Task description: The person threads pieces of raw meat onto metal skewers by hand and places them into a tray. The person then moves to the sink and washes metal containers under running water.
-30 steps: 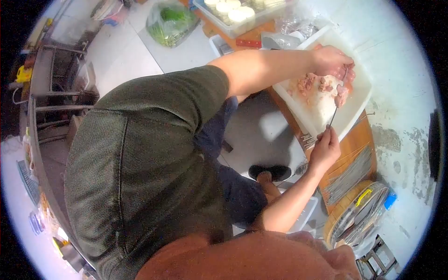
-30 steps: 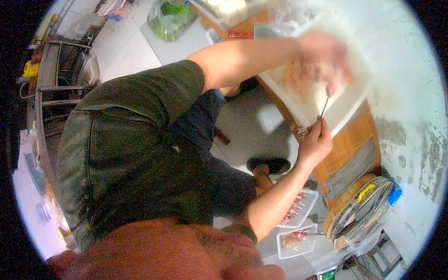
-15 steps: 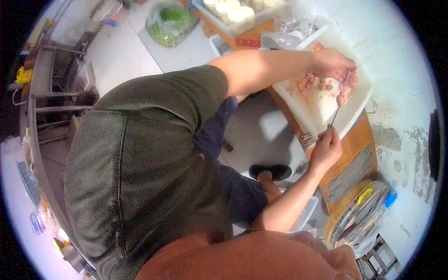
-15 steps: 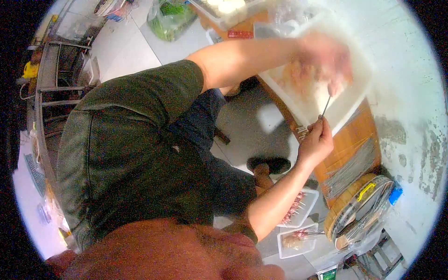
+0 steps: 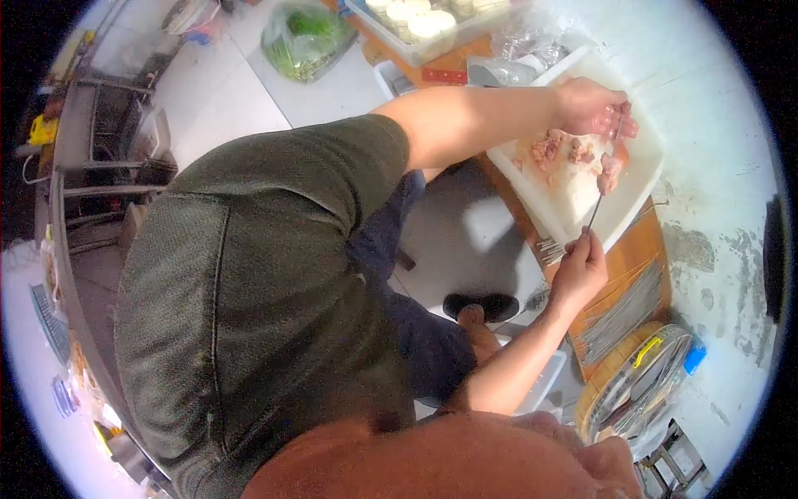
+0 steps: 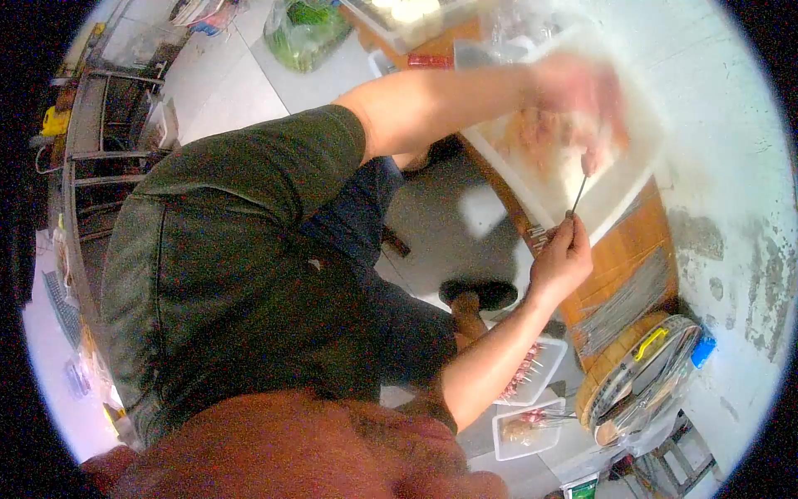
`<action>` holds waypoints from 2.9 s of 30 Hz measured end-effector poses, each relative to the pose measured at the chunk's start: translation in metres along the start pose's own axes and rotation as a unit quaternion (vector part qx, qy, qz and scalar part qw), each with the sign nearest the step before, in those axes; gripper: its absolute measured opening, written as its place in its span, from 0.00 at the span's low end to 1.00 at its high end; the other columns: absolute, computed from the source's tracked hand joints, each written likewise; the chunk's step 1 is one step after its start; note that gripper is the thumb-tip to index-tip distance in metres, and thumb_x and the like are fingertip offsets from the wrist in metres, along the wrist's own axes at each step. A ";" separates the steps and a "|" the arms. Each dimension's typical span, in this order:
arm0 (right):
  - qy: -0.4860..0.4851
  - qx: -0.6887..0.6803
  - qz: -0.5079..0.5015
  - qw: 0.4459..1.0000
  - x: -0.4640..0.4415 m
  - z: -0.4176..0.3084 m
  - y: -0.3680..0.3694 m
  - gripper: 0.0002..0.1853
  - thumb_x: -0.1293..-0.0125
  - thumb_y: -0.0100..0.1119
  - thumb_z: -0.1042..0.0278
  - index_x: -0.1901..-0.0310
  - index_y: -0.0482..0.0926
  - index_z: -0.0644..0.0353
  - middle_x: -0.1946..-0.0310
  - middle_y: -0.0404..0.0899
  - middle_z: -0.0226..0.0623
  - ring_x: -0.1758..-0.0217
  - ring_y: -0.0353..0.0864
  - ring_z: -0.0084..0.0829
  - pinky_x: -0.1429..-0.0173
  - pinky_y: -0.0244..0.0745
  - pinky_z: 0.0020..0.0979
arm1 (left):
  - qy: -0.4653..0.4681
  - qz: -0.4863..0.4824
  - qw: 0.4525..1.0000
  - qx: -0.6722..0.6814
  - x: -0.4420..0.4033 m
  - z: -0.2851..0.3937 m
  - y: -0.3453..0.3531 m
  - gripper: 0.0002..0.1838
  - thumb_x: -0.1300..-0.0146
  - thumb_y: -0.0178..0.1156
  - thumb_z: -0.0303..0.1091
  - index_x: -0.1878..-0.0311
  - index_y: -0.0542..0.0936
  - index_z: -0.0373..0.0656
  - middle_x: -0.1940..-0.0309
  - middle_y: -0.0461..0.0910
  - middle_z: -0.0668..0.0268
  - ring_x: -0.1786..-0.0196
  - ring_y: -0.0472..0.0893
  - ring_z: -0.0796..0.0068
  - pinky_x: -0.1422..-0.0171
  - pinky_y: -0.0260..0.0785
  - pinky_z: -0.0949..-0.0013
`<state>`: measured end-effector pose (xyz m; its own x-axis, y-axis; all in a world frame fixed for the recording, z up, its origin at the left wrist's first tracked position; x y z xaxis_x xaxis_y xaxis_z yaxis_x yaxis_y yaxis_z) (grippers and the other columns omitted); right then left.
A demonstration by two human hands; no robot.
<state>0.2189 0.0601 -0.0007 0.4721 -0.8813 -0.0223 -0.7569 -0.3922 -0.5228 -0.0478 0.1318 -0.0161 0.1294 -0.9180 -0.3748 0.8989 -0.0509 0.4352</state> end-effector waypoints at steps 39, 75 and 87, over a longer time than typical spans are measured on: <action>-0.008 -0.021 -0.023 0.999 -0.003 -0.001 -0.003 0.14 0.30 0.54 0.68 0.51 0.82 0.69 0.77 0.75 0.29 0.73 0.72 0.18 0.66 0.69 0.23 | -0.127 -0.055 0.980 -0.145 0.017 0.015 0.045 0.18 0.27 0.48 0.39 0.53 0.76 0.31 0.48 0.79 0.49 0.43 0.79 0.57 0.33 0.67 0.59; 0.081 -0.160 -0.015 0.984 -0.012 0.003 0.013 0.12 0.30 0.55 0.69 0.54 0.84 0.68 0.77 0.74 0.27 0.76 0.67 0.17 0.72 0.62 0.21 | -0.174 0.045 0.973 0.144 0.015 -0.021 0.062 0.15 0.30 0.48 0.32 0.70 0.74 0.31 0.70 0.75 0.53 0.57 0.81 0.56 0.48 0.74 0.59; 0.054 -0.164 0.039 0.984 -0.021 0.003 -0.010 0.11 0.33 0.56 0.71 0.58 0.84 0.69 0.77 0.76 0.29 0.77 0.69 0.17 0.73 0.64 0.22 | -0.205 0.056 0.953 -0.216 0.011 -0.028 -0.016 0.13 0.31 0.53 0.35 0.53 0.80 0.36 0.54 0.83 0.56 0.55 0.83 0.65 0.49 0.76 0.68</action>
<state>0.2183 0.0830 0.0025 0.3703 -0.9276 0.0487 -0.9023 -0.3716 -0.2186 -0.0488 0.1336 -0.0503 0.1400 -0.9892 0.0432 0.9890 0.1418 0.0429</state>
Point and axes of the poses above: each hand's wrist, its own x-axis away from the middle knuckle, its own y-axis out of the palm, z = x × y, the point moved 9 cm from there along -x, towards the middle knuckle
